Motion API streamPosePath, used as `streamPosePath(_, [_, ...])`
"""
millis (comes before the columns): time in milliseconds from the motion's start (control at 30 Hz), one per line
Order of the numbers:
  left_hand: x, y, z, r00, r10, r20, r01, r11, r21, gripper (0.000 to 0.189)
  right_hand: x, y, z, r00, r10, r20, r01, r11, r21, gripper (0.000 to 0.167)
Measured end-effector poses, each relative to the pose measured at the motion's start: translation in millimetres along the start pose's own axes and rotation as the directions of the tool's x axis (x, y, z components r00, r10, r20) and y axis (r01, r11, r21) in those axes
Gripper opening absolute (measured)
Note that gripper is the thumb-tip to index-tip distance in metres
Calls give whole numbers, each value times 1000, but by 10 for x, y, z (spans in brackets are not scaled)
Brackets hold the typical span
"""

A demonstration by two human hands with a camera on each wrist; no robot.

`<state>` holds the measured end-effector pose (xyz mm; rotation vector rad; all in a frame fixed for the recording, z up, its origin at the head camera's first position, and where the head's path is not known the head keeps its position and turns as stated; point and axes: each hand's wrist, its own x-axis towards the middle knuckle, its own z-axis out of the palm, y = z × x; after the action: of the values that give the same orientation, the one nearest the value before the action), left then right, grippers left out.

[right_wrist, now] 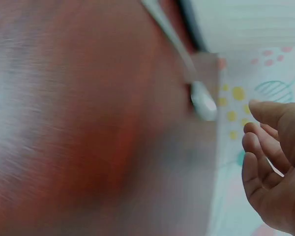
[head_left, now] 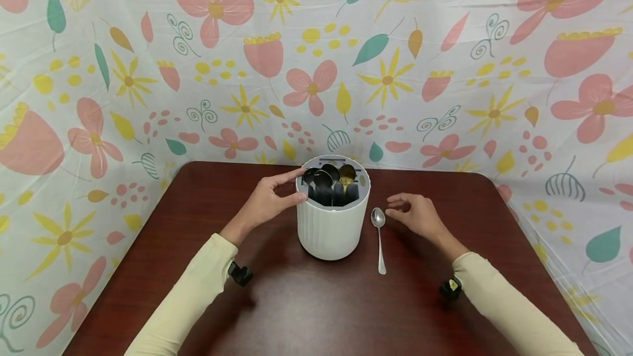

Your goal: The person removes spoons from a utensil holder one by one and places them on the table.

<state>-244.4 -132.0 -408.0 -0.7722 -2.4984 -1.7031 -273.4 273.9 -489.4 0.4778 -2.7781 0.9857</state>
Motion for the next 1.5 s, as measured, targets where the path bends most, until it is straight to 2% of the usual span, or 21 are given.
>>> streamPosePath(167, [-7, -12, -4, 1000, -9, 1, 9, 1000, 5, 57, 62, -214, -261, 998, -55, 5, 55, 998, -21, 29])
streamPosePath(500, [-5, -18, -1, 1000, -1, -3, 1, 1000, -15, 57, 150, -719, -738, 989, -145, -40, 144, 989, -44, 33])
streamPosePath(700, [1, -36, 1, 1000, 1, -5, -1, 1000, -15, 57, 201, -1024, -969, 989, -140, -55, 142, 990, 20, 35])
streamPosePath(833, [5, -36, 4, 1000, 4, -6, -5, 1000, -20, 57, 244, -1215, -1070, 984, -165, -75, 170, 982, 77, 37])
streamPosePath(1033, [8, -38, 2, 1000, 6, -8, -6, 1000, -18, 57, 274, -1410, -1048, 977, -188, -97, 202, 965, 168, 33])
streamPosePath(1267, [10, -46, -2, 1000, 15, -4, -15, 1000, -20, 57, 317, -1483, -887, 950, -289, -117, 310, 916, 253, 31])
streamPosePath(1400, [5, -36, -4, 1000, 13, 0, -13, 999, -29, 57, 340, -1515, -800, 944, -311, -111, 330, 893, 306, 32])
streamPosePath(1500, [5, -29, -3, 1000, 15, 1, -15, 999, -34, 57, 358, -1526, -736, 943, -314, -109, 332, 887, 321, 32])
